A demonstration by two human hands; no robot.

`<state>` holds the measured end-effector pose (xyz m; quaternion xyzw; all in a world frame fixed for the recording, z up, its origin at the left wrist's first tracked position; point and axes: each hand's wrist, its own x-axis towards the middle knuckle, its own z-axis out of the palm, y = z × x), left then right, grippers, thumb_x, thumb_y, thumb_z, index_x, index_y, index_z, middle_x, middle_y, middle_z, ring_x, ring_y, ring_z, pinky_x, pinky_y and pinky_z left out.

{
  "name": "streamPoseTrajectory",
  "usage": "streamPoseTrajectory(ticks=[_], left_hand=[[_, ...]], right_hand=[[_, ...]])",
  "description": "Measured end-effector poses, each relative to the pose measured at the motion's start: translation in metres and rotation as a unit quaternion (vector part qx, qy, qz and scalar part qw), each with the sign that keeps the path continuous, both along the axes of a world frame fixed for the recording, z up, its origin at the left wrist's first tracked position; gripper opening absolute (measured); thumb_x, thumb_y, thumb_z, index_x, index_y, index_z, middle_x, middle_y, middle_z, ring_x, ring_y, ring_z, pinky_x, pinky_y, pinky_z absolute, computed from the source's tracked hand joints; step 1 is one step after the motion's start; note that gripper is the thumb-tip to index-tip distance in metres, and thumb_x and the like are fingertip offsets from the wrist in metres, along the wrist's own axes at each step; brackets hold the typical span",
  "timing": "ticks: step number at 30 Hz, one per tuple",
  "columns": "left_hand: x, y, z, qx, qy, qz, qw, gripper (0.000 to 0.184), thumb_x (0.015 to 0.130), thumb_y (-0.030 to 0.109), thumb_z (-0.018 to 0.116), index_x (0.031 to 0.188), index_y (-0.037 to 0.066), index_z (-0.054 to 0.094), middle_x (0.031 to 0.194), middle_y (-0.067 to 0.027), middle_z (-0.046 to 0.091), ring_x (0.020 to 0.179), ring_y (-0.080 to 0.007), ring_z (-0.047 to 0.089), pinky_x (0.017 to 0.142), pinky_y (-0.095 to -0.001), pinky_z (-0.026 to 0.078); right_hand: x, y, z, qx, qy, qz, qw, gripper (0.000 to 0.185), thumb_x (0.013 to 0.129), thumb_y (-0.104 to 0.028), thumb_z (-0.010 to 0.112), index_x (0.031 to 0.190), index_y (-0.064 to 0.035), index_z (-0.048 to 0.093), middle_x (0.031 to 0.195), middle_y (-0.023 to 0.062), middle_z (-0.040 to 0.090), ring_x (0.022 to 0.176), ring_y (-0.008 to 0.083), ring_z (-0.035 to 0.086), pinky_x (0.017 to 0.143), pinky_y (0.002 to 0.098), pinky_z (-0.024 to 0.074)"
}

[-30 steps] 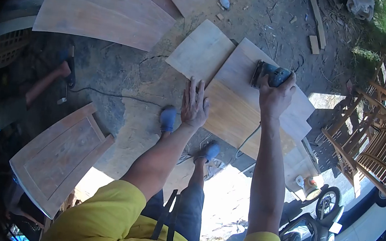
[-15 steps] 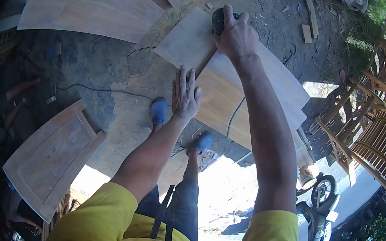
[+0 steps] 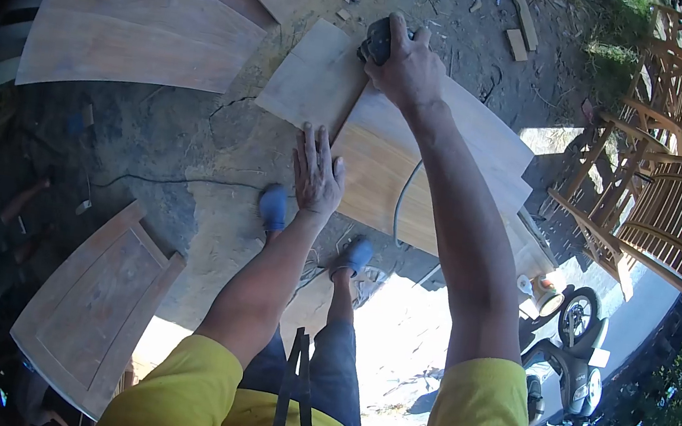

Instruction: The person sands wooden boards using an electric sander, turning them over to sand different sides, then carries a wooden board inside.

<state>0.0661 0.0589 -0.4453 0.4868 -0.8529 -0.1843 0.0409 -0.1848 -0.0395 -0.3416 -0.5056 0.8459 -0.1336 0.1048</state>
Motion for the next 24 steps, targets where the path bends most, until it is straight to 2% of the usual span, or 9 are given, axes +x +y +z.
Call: streamPoseTrajectory(ticks=[2, 4, 9, 11, 13, 14, 17, 20, 24], left_hand=[[0.0, 0.0, 0.002, -0.002, -0.001, 0.001, 1.0, 0.076, 0.105, 0.035, 0.058, 0.169, 0.006, 0.029, 0.175, -0.024, 0.021, 0.159, -0.0481, 0.026, 0.123, -0.0618, 0.036], [-0.002, 0.0, 0.004, -0.004, 0.024, -0.004, 1.0, 0.072, 0.107, 0.03, 0.055, 0.169, 0.006, 0.028, 0.174, -0.0248, 0.022, 0.157, -0.0494, 0.029, 0.122, -0.0637, 0.035], [-0.001, 0.003, -0.005, -0.02, -0.003, -0.01, 1.0, 0.074, 0.107, 0.035, 0.056, 0.17, 0.008, 0.027, 0.175, -0.0244, 0.021, 0.158, -0.0496, 0.027, 0.122, -0.0646, 0.034], [-0.002, 0.004, -0.004, -0.017, 0.011, -0.001, 1.0, 0.077, 0.107, 0.042, 0.058, 0.17, 0.011, 0.027, 0.175, -0.0245, 0.018, 0.159, -0.0506, 0.025, 0.123, -0.0659, 0.033], [-0.004, 0.004, 0.0, -0.018, -0.003, -0.008, 1.0, 0.077, 0.107, 0.043, 0.059, 0.171, 0.014, 0.028, 0.176, -0.025, 0.017, 0.159, -0.0507, 0.025, 0.123, -0.066, 0.033], [-0.005, 0.004, 0.002, -0.016, -0.012, -0.005, 1.0, 0.076, 0.107, 0.045, 0.059, 0.171, 0.017, 0.028, 0.176, -0.0255, 0.016, 0.159, -0.0509, 0.024, 0.123, -0.0662, 0.033], [-0.006, 0.004, 0.001, -0.012, -0.024, -0.005, 1.0, 0.073, 0.107, 0.045, 0.06, 0.171, 0.026, 0.03, 0.176, -0.0265, 0.013, 0.159, -0.0508, 0.024, 0.123, -0.066, 0.033], [-0.007, 0.004, 0.002, -0.013, -0.011, -0.003, 1.0, 0.072, 0.106, 0.044, 0.061, 0.171, 0.031, 0.031, 0.176, -0.0267, 0.012, 0.159, -0.0508, 0.023, 0.124, -0.066, 0.033], [-0.007, 0.004, 0.002, 0.0, -0.002, 0.002, 1.0, 0.073, 0.106, 0.043, 0.062, 0.17, 0.031, 0.031, 0.176, -0.0261, 0.012, 0.159, -0.0511, 0.023, 0.124, -0.0654, 0.032]], right_hand=[[0.024, 0.024, 0.006, 0.039, -0.059, 0.033, 0.997, 0.089, 0.075, -0.036, 0.088, 0.153, -0.0228, 0.047, 0.119, 0.0272, 0.062, 0.089, 0.0493, 0.074, 0.075, 0.0573, 0.0616], [0.039, 0.041, 0.004, 0.011, -0.084, 0.053, 0.995, 0.092, 0.074, -0.035, 0.088, 0.155, -0.0222, 0.045, 0.119, 0.0271, 0.062, 0.089, 0.0492, 0.074, 0.076, 0.0571, 0.0617], [0.0, 0.013, -0.003, -0.043, -0.08, -0.088, 0.992, 0.09, 0.077, -0.037, 0.086, 0.154, -0.0148, 0.045, 0.12, 0.0279, 0.062, 0.091, 0.0496, 0.074, 0.079, 0.0556, 0.0624], [-0.028, -0.001, 0.005, -0.006, -0.069, -0.162, 0.984, 0.088, 0.079, -0.044, 0.085, 0.152, -0.0118, 0.047, 0.121, 0.0271, 0.066, 0.099, 0.0482, 0.074, 0.086, 0.0544, 0.062], [-0.069, 0.01, 0.014, 0.046, -0.099, -0.17, 0.979, 0.087, 0.079, -0.046, 0.085, 0.149, -0.01, 0.05, 0.122, 0.0266, 0.068, 0.104, 0.0468, 0.074, 0.09, 0.0531, 0.061], [-0.088, 0.025, 0.018, 0.101, -0.123, -0.166, 0.973, 0.085, 0.079, -0.049, 0.085, 0.146, -0.0081, 0.052, 0.123, 0.0261, 0.071, 0.109, 0.0453, 0.073, 0.094, 0.0518, 0.06], [-0.147, 0.09, 0.018, 0.139, -0.108, -0.226, 0.958, 0.085, 0.077, -0.051, 0.085, 0.141, -0.0031, 0.057, 0.124, 0.0263, 0.074, 0.116, 0.0433, 0.072, 0.102, 0.049, 0.0564], [-0.195, 0.141, 0.014, 0.174, -0.117, -0.325, 0.922, 0.087, 0.077, -0.051, 0.084, 0.14, 0.0024, 0.055, 0.123, 0.0257, 0.074, 0.104, 0.0388, 0.077, 0.088, 0.046, 0.0631], [-0.195, 0.129, 0.022, 0.225, -0.132, -0.341, 0.903, 0.089, 0.077, -0.051, 0.084, 0.141, 0.003, 0.054, 0.122, 0.0249, 0.074, 0.1, 0.0365, 0.078, 0.081, 0.0436, 0.0649]])
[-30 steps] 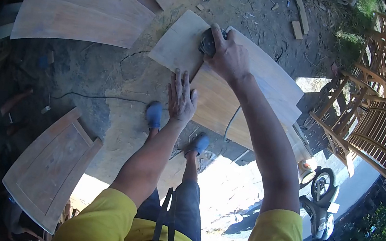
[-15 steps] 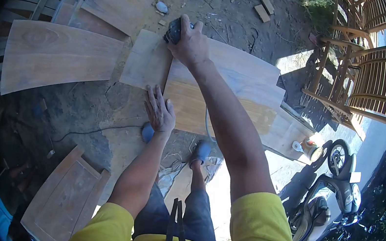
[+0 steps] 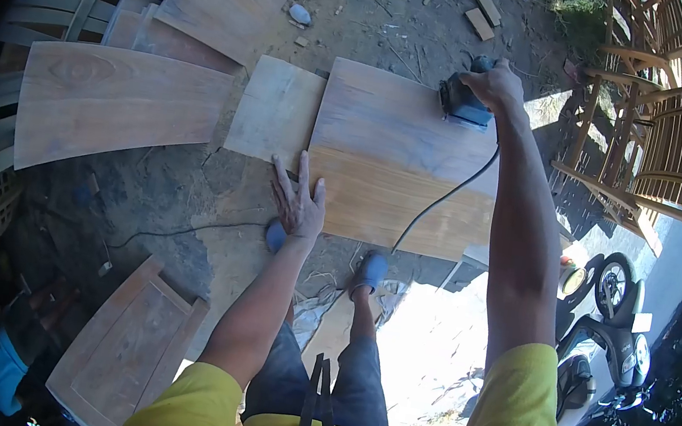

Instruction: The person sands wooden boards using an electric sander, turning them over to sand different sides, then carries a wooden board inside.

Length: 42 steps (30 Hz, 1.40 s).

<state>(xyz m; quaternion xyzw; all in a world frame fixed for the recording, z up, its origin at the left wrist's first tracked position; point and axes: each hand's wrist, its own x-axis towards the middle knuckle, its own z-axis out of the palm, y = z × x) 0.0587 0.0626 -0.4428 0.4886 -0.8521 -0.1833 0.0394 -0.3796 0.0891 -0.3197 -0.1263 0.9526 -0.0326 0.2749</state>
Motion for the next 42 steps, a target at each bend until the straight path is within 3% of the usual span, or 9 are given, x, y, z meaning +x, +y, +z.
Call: streamPoseTrajectory(ticks=[6, 11, 24, 29, 31, 32, 34, 38, 42], left_hand=[[0.001, -0.001, 0.001, 0.005, 0.005, -0.006, 1.0, 0.073, 0.106, 0.043, 0.063, 0.17, 0.03, 0.032, 0.176, -0.0271, 0.011, 0.159, -0.0525, 0.023, 0.124, -0.0659, 0.032], [0.001, 0.002, -0.006, -0.005, -0.002, -0.023, 1.0, 0.072, 0.106, 0.041, 0.062, 0.17, 0.028, 0.033, 0.176, -0.0281, 0.011, 0.158, -0.0546, 0.024, 0.124, -0.0661, 0.032], [0.002, 0.0, -0.005, -0.034, -0.002, -0.029, 0.999, 0.07, 0.107, 0.039, 0.06, 0.17, 0.024, 0.032, 0.174, -0.0302, 0.011, 0.158, -0.0532, 0.024, 0.125, -0.0649, 0.031], [-0.001, 0.003, -0.004, -0.044, -0.017, -0.034, 0.998, 0.066, 0.11, 0.037, 0.055, 0.17, 0.022, 0.031, 0.175, -0.0306, 0.011, 0.157, -0.0515, 0.027, 0.125, -0.0596, 0.032], [-0.001, 0.003, -0.007, -0.054, -0.023, -0.039, 0.998, 0.066, 0.111, 0.037, 0.054, 0.171, 0.022, 0.031, 0.175, -0.031, 0.011, 0.156, -0.0514, 0.028, 0.124, -0.0595, 0.032], [-0.001, 0.004, -0.008, -0.063, -0.03, -0.038, 0.997, 0.066, 0.111, 0.037, 0.052, 0.171, 0.022, 0.03, 0.174, -0.0314, 0.012, 0.156, -0.0514, 0.029, 0.124, -0.0593, 0.033], [-0.004, 0.006, -0.004, -0.063, -0.023, -0.046, 0.997, 0.065, 0.112, 0.036, 0.049, 0.172, 0.023, 0.028, 0.174, -0.031, 0.014, 0.155, -0.0514, 0.032, 0.125, -0.0621, 0.03], [-0.003, 0.004, -0.005, -0.107, -0.098, -0.107, 0.984, 0.061, 0.114, 0.032, 0.042, 0.173, 0.026, 0.025, 0.178, -0.0218, 0.012, 0.155, -0.0559, 0.029, 0.127, -0.0684, 0.023], [-0.003, 0.007, -0.008, -0.084, -0.119, -0.091, 0.985, 0.062, 0.113, 0.031, 0.044, 0.172, 0.028, 0.027, 0.179, -0.0162, 0.015, 0.157, -0.0578, 0.023, 0.127, -0.0686, 0.022]], right_hand=[[0.099, -0.131, -0.001, -0.107, -0.004, 0.143, 0.984, 0.085, 0.078, -0.05, 0.082, 0.144, -0.0037, 0.054, 0.126, 0.0233, 0.074, 0.119, 0.0386, 0.071, 0.104, 0.0474, 0.0569], [0.14, -0.166, 0.012, -0.149, -0.038, 0.215, 0.964, 0.077, 0.079, -0.046, 0.084, 0.14, -0.0067, 0.056, 0.127, 0.0223, 0.072, 0.121, 0.0398, 0.07, 0.104, 0.0489, 0.0581], [-0.012, 0.102, -0.03, -0.112, 0.116, 0.054, 0.985, 0.083, 0.078, -0.05, 0.084, 0.141, -0.0057, 0.051, 0.11, 0.0299, 0.073, 0.104, 0.0456, 0.074, 0.091, 0.0526, 0.0599], [0.048, 0.135, -0.03, -0.158, 0.216, -0.07, 0.961, 0.084, 0.081, -0.042, 0.083, 0.147, -0.0072, 0.044, 0.119, 0.0338, 0.064, 0.1, 0.0517, 0.072, 0.087, 0.0558, 0.0609], [0.079, 0.125, -0.041, -0.236, 0.227, -0.053, 0.943, 0.084, 0.08, -0.037, 0.086, 0.147, -0.0072, 0.044, 0.116, 0.0319, 0.061, 0.098, 0.0519, 0.07, 0.084, 0.0569, 0.0609], [0.09, 0.122, -0.058, -0.304, 0.254, 0.014, 0.918, 0.089, 0.078, -0.036, 0.088, 0.15, -0.0089, 0.043, 0.118, 0.0314, 0.06, 0.094, 0.0522, 0.07, 0.082, 0.0579, 0.0607], [0.129, 0.098, -0.034, -0.267, 0.148, -0.009, 0.952, 0.099, 0.074, -0.028, 0.091, 0.156, -0.0116, 0.038, 0.119, 0.0299, 0.058, 0.09, 0.0531, 0.07, 0.08, 0.0591, 0.0601], [0.146, 0.111, -0.031, -0.236, 0.088, 0.011, 0.968, 0.099, 0.075, -0.027, 0.09, 0.158, -0.0141, 0.037, 0.124, 0.0288, 0.055, 0.091, 0.0528, 0.071, 0.08, 0.059, 0.0604], [0.117, 0.175, -0.04, -0.238, 0.195, -0.07, 0.949, 0.092, 0.079, -0.031, 0.087, 0.155, -0.014, 0.038, 0.119, 0.029, 0.057, 0.091, 0.0525, 0.071, 0.078, 0.0585, 0.0605]])
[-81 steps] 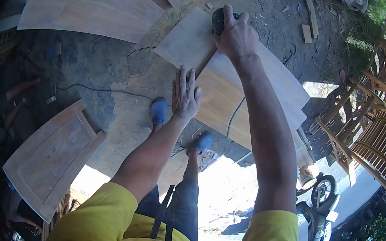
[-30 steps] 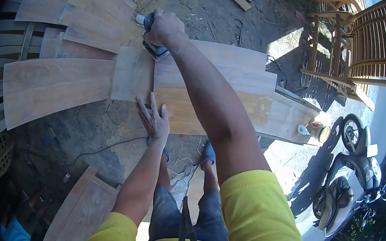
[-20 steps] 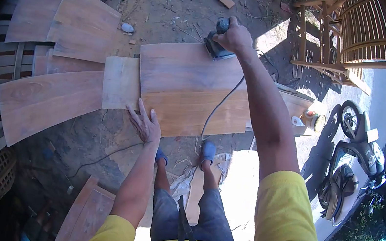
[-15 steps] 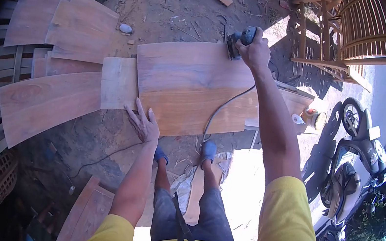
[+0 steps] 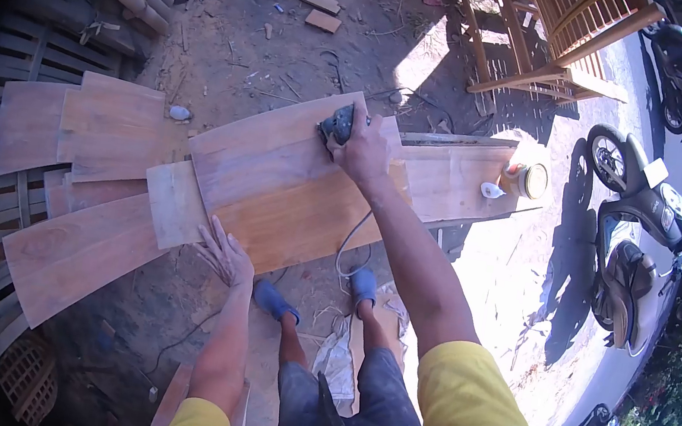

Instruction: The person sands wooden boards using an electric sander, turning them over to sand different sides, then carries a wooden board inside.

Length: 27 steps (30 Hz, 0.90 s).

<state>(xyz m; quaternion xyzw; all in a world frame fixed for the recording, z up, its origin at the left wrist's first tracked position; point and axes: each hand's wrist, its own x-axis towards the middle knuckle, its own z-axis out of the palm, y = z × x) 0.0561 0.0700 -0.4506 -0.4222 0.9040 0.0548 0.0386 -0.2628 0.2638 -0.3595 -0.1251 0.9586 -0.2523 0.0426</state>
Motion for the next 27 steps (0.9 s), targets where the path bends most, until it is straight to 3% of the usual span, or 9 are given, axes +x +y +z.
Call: streamPoseTrajectory(ticks=[5, 11, 13, 15, 20, 22, 23, 25, 27], left_hand=[[0.0, 0.0, -0.003, 0.001, 0.031, 0.018, 0.999, 0.063, 0.11, 0.029, 0.049, 0.171, 0.029, 0.031, 0.179, -0.0144, 0.02, 0.158, -0.0572, 0.02, 0.128, -0.0666, 0.022], [-0.004, 0.001, 0.013, 0.054, 0.051, 0.04, 0.996, 0.063, 0.11, 0.026, 0.049, 0.171, 0.027, 0.032, 0.179, -0.017, 0.015, 0.161, -0.0559, 0.011, 0.13, -0.0644, 0.017], [-0.003, 0.001, 0.013, 0.042, 0.068, 0.035, 0.996, 0.069, 0.106, 0.024, 0.058, 0.17, 0.029, 0.033, 0.178, -0.0195, 0.016, 0.16, -0.0574, 0.014, 0.129, -0.066, 0.02], [-0.004, 0.003, 0.013, 0.035, 0.067, 0.045, 0.996, 0.068, 0.106, 0.024, 0.058, 0.17, 0.028, 0.035, 0.178, -0.021, 0.016, 0.16, -0.0576, 0.014, 0.129, -0.0663, 0.019], [-0.031, 0.011, 0.049, 0.064, 0.108, 0.074, 0.989, 0.06, 0.107, 0.024, 0.057, 0.165, 0.019, 0.043, 0.176, -0.0249, 0.018, 0.16, -0.0554, 0.014, 0.129, -0.065, 0.022], [-0.049, 0.004, 0.06, 0.188, 0.274, -0.011, 0.943, 0.054, 0.109, 0.023, 0.054, 0.161, 0.01, 0.046, 0.17, -0.0262, 0.033, 0.159, -0.0491, 0.028, 0.128, -0.0575, 0.03], [-0.063, -0.004, 0.074, 0.185, 0.27, -0.01, 0.945, 0.054, 0.109, 0.023, 0.054, 0.161, 0.01, 0.046, 0.17, -0.0262, 0.033, 0.159, -0.0491, 0.028, 0.128, -0.0575, 0.03], [-0.088, -0.023, 0.101, 0.354, 0.307, -0.069, 0.881, 0.052, 0.112, 0.024, 0.047, 0.16, 0.004, 0.045, 0.162, -0.0262, 0.047, 0.152, -0.0434, 0.042, 0.125, -0.0494, 0.037], [-0.092, -0.05, 0.074, 0.371, 0.322, -0.066, 0.869, 0.051, 0.113, 0.024, 0.043, 0.16, 0.004, 0.045, 0.16, -0.0257, 0.05, 0.15, -0.0425, 0.046, 0.124, -0.0479, 0.038]], right_hand=[[-0.033, 0.066, 0.0, 0.028, 0.048, -0.119, 0.991, 0.088, 0.082, -0.035, 0.085, 0.154, -0.0095, 0.041, 0.114, 0.029, 0.059, 0.091, 0.05, 0.07, 0.078, 0.0566, 0.0609], [0.008, 0.031, 0.009, -0.03, 0.008, -0.064, 0.997, 0.088, 0.081, -0.028, 0.087, 0.154, -0.0077, 0.041, 0.12, 0.0306, 0.058, 0.104, 0.0513, 0.067, 0.085, 0.0576, 0.0583], [0.025, 0.013, 0.004, -0.049, 0.033, -0.033, 0.998, 0.088, 0.082, -0.028, 0.087, 0.154, -0.0073, 0.041, 0.12, 0.0314, 0.058, 0.102, 0.0518, 0.067, 0.083, 0.0578, 0.0585], [0.045, -0.011, 0.009, -0.035, -0.046, -0.029, 0.998, 0.09, 0.084, -0.033, 0.086, 0.156, -0.0063, 0.04, 0.124, 0.0327, 0.057, 0.097, 0.0529, 0.069, 0.081, 0.0587, 0.0596], [0.093, -0.068, 0.014, -0.039, -0.044, 0.013, 0.998, 0.091, 0.09, -0.049, 0.079, 0.159, -0.0068, 0.038, 0.127, 0.0346, 0.053, 0.088, 0.0545, 0.072, 0.074, 0.0605, 0.0617], [0.114, -0.092, 0.02, -0.054, -0.072, 0.025, 0.996, 0.089, 0.091, -0.048, 0.078, 0.158, -0.0046, 0.039, 0.127, 0.0347, 0.054, 0.094, 0.0555, 0.07, 0.078, 0.0607, 0.0609], [0.124, -0.104, 0.012, -0.06, -0.032, 0.05, 0.996, 0.085, 0.097, -0.047, 0.072, 0.16, -0.0045, 0.036, 0.127, 0.0353, 0.053, 0.091, 0.0557, 0.07, 0.077, 0.061, 0.0613], [0.144, -0.13, -0.031, -0.072, -0.001, 0.087, 0.994, 0.082, 0.098, -0.05, 0.07, 0.159, -0.0039, 0.039, 0.127, 0.0368, 0.053, 0.089, 0.0551, 0.07, 0.074, 0.0592, 0.0624], [0.157, -0.153, 0.015, -0.107, -0.127, 0.056, 0.985, 0.066, 0.106, -0.044, 0.059, 0.158, -0.0067, 0.044, 0.137, 0.0367, 0.052, 0.105, 0.0557, 0.066, 0.08, 0.058, 0.0633]])
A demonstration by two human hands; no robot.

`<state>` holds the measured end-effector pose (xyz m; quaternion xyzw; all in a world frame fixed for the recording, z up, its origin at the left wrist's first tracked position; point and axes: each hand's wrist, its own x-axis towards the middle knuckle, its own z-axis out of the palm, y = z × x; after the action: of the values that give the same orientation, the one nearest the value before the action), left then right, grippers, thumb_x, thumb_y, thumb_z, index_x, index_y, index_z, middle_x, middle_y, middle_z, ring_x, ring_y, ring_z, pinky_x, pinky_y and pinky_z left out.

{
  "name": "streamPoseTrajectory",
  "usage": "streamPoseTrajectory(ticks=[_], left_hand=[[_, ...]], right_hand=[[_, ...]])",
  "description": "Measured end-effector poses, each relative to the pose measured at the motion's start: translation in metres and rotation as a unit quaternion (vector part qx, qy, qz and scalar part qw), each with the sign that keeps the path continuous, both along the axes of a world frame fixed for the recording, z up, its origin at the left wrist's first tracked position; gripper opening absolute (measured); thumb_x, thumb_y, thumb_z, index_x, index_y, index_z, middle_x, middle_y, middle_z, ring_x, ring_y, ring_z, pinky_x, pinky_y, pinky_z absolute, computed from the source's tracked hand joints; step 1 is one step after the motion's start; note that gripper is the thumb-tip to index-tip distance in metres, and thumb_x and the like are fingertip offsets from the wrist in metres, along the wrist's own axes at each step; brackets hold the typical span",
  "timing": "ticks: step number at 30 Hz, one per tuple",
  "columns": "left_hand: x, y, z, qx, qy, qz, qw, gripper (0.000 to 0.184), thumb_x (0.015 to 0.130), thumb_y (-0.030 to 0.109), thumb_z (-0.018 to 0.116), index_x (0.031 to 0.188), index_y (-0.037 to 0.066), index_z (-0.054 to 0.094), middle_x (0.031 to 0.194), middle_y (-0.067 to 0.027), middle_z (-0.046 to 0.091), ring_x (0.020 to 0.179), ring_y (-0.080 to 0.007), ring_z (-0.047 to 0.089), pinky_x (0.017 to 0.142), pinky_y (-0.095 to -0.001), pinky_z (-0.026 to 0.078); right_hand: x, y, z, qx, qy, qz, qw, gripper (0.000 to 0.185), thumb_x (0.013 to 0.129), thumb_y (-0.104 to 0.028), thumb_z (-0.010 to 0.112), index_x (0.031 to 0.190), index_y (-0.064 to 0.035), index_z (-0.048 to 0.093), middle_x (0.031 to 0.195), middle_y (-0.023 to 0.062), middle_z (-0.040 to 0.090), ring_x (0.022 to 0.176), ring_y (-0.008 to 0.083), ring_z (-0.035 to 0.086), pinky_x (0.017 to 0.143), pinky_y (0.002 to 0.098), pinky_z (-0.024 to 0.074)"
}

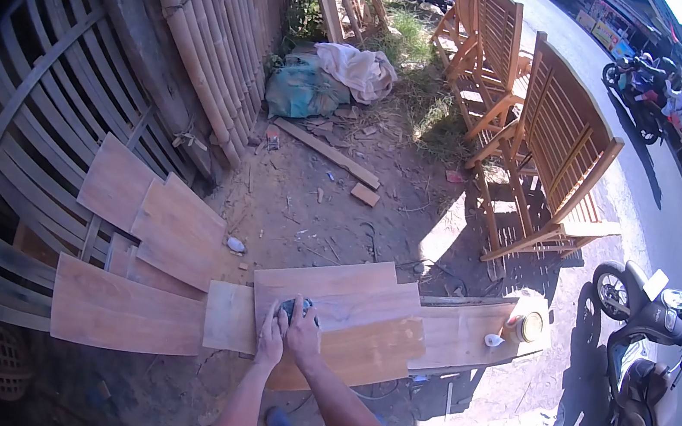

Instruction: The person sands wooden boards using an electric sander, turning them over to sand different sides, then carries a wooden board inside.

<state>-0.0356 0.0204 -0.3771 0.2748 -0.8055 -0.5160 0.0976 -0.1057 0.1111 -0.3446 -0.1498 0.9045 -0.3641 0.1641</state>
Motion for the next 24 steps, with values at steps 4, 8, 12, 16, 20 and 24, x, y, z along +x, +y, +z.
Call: streamPoseTrajectory(ticks=[4, 8, 12, 16, 20, 24], left_hand=[[-0.012, -0.03, 0.048, 0.056, -0.044, -0.006, 0.997, 0.054, 0.113, 0.032, 0.035, 0.157, 0.003, 0.047, 0.156, -0.0225, 0.055, 0.146, -0.0363, 0.052, 0.121, -0.0442, 0.04], [-0.034, -0.038, 0.048, 0.035, -0.076, -0.002, 0.997, 0.047, 0.107, 0.038, 0.054, 0.143, 0.008, 0.062, 0.143, -0.0207, 0.063, 0.134, -0.0346, 0.061, 0.112, -0.0448, 0.047], [-0.044, -0.005, 0.046, -0.127, -0.123, -0.034, 0.984, 0.037, 0.101, 0.044, 0.066, 0.121, 0.014, 0.074, 0.116, -0.0182, 0.07, 0.112, -0.0375, 0.068, 0.098, -0.0498, 0.052], [-0.057, 0.054, 0.03, -0.161, -0.167, -0.085, 0.969, 0.038, 0.109, 0.037, 0.049, 0.127, 0.013, 0.072, 0.115, -0.0208, 0.069, 0.114, -0.0416, 0.064, 0.1, -0.0518, 0.05], [-0.049, 0.073, 0.0, -0.182, 0.001, -0.057, 0.982, 0.04, 0.113, 0.029, 0.041, 0.132, 0.007, 0.069, 0.121, -0.0233, 0.07, 0.117, -0.0427, 0.064, 0.101, -0.0514, 0.049], [-0.074, 0.075, 0.03, -0.107, -0.063, 0.006, 0.992, 0.036, 0.112, 0.031, 0.047, 0.129, 0.008, 0.069, 0.121, -0.0232, 0.072, 0.112, -0.0442, 0.066, 0.099, -0.0517, 0.051]], right_hand=[[0.016, -0.027, -0.032, -0.029, 0.157, 0.118, 0.98, 0.051, 0.112, -0.03, 0.047, 0.159, -0.0109, 0.044, 0.16, 0.023, 0.046, 0.138, 0.0523, 0.047, 0.103, 0.0579, 0.0547], [0.021, -0.032, -0.034, -0.259, -0.011, 0.016, 0.966, 0.048, 0.114, -0.029, 0.044, 0.157, -0.0091, 0.048, 0.158, 0.0231, 0.049, 0.144, 0.0403, 0.05, 0.119, 0.0463, 0.0435], [-0.004, 0.029, -0.04, -0.323, -0.159, 0.096, 0.928, 0.046, 0.112, -0.02, 0.047, 0.156, -0.008, 0.048, 0.137, 0.0231, 0.067, 0.133, 0.0381, 0.062, 0.113, 0.0427, 0.047], [0.001, 0.095, -0.026, -0.299, -0.183, 0.029, 0.936, 0.048, 0.11, -0.022, 0.053, 0.156, -0.0082, 0.048, 0.126, 0.0261, 0.071, 0.116, 0.0388, 0.071, 0.1, 0.0448, 0.0536], [-0.001, 0.104, -0.022, -0.295, -0.157, -0.051, 0.941, 0.051, 0.109, -0.022, 0.055, 0.159, -0.0115, 0.048, 0.132, 0.0297, 0.068, 0.126, 0.048, 0.065, 0.104, 0.048, 0.0523], [-0.014, 0.089, -0.012, -0.276, -0.171, -0.084, 0.942, 0.05, 0.111, -0.025, 0.054, 0.158, -0.0099, 0.051, 0.136, 0.0301, 0.066, 0.127, 0.0477, 0.063, 0.104, 0.05, 0.053]])
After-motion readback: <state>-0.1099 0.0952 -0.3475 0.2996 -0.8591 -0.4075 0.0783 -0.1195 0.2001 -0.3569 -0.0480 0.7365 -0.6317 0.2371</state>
